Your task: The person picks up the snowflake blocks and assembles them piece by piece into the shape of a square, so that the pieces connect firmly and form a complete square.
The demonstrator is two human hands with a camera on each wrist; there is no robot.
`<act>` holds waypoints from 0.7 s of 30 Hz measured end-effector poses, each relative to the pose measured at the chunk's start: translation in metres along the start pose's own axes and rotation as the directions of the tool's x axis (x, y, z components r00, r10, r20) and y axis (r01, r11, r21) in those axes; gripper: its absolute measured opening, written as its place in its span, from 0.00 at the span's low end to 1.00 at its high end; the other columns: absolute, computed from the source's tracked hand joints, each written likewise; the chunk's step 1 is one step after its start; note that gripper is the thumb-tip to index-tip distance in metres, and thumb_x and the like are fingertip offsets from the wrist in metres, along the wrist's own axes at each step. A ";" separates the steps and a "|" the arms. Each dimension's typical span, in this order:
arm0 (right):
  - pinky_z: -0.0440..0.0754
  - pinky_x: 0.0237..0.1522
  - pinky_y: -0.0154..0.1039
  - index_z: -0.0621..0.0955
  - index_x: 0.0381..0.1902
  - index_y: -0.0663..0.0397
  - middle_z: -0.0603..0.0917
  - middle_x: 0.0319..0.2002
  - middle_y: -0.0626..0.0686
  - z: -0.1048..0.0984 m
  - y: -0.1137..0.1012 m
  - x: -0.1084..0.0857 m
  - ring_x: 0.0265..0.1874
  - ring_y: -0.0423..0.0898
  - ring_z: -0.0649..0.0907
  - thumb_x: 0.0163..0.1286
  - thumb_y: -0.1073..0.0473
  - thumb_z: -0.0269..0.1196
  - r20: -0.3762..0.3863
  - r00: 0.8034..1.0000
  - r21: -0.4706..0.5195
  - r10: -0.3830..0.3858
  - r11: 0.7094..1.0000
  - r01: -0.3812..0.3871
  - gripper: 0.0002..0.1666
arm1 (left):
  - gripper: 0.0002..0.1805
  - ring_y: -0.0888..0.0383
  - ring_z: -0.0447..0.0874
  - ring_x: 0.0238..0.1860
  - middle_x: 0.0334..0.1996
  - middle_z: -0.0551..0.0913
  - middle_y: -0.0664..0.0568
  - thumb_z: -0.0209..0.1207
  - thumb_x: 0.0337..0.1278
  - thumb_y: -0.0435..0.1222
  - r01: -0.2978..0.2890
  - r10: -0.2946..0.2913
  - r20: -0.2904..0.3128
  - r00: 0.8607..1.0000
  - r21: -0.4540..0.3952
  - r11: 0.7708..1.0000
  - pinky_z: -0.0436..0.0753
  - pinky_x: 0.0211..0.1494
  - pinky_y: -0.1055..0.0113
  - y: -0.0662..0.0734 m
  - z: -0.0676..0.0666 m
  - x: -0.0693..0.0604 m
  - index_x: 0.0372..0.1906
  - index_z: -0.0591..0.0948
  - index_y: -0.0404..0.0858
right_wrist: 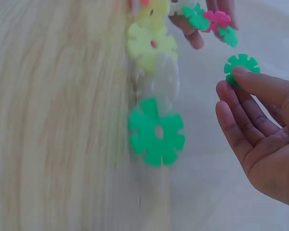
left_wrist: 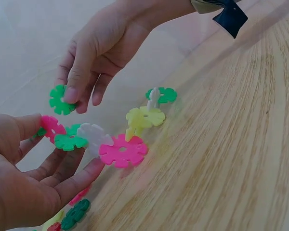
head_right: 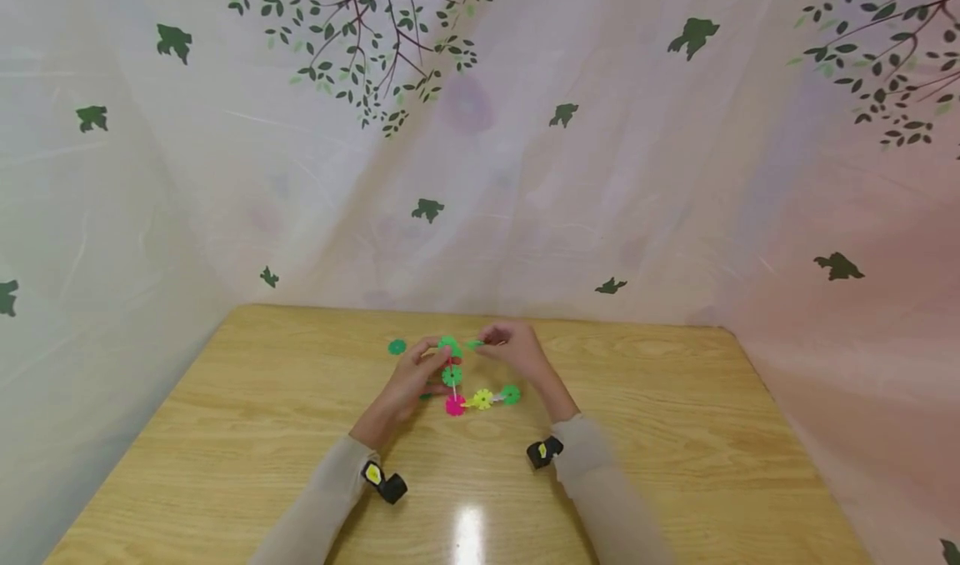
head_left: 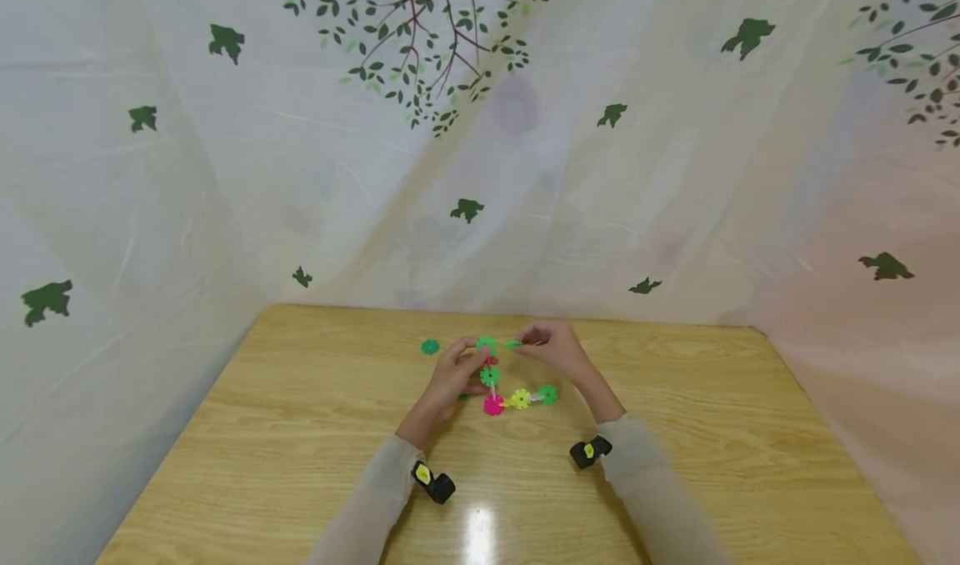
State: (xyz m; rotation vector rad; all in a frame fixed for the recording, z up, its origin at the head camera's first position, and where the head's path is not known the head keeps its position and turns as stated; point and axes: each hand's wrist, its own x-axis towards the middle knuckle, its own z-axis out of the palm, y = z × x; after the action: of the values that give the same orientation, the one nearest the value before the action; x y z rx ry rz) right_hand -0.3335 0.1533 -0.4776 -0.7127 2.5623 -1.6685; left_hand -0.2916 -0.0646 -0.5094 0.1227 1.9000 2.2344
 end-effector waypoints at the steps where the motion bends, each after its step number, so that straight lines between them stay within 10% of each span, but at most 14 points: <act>1: 0.84 0.37 0.30 0.87 0.37 0.65 0.89 0.36 0.61 0.003 -0.001 0.001 0.32 0.35 0.85 0.63 0.67 0.72 -0.006 1.000 0.006 -0.002 1.000 0.002 0.07 | 0.17 0.58 0.88 0.31 0.50 0.85 0.32 0.55 0.77 0.41 0.002 -0.002 -0.002 1.000 -0.008 1.000 0.90 0.36 0.59 0.001 0.000 0.000 0.58 0.76 0.33; 21: 0.87 0.42 0.33 0.86 0.37 0.71 0.88 0.41 0.68 0.020 -0.004 0.003 0.36 0.39 0.88 0.63 0.71 0.71 0.010 1.000 0.146 0.029 0.989 -0.030 0.06 | 0.10 0.60 0.86 0.33 0.37 0.85 0.50 0.62 0.70 0.38 0.037 -0.039 -0.095 0.995 -0.021 0.999 0.89 0.33 0.62 0.004 -0.005 0.000 0.44 0.83 0.34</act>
State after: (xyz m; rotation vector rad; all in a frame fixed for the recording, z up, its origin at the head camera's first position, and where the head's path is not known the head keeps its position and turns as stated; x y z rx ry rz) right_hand -0.3295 0.1336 -0.4827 -0.6673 2.4010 -1.8175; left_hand -0.2934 -0.0694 -0.5065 -0.0233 1.9101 2.2709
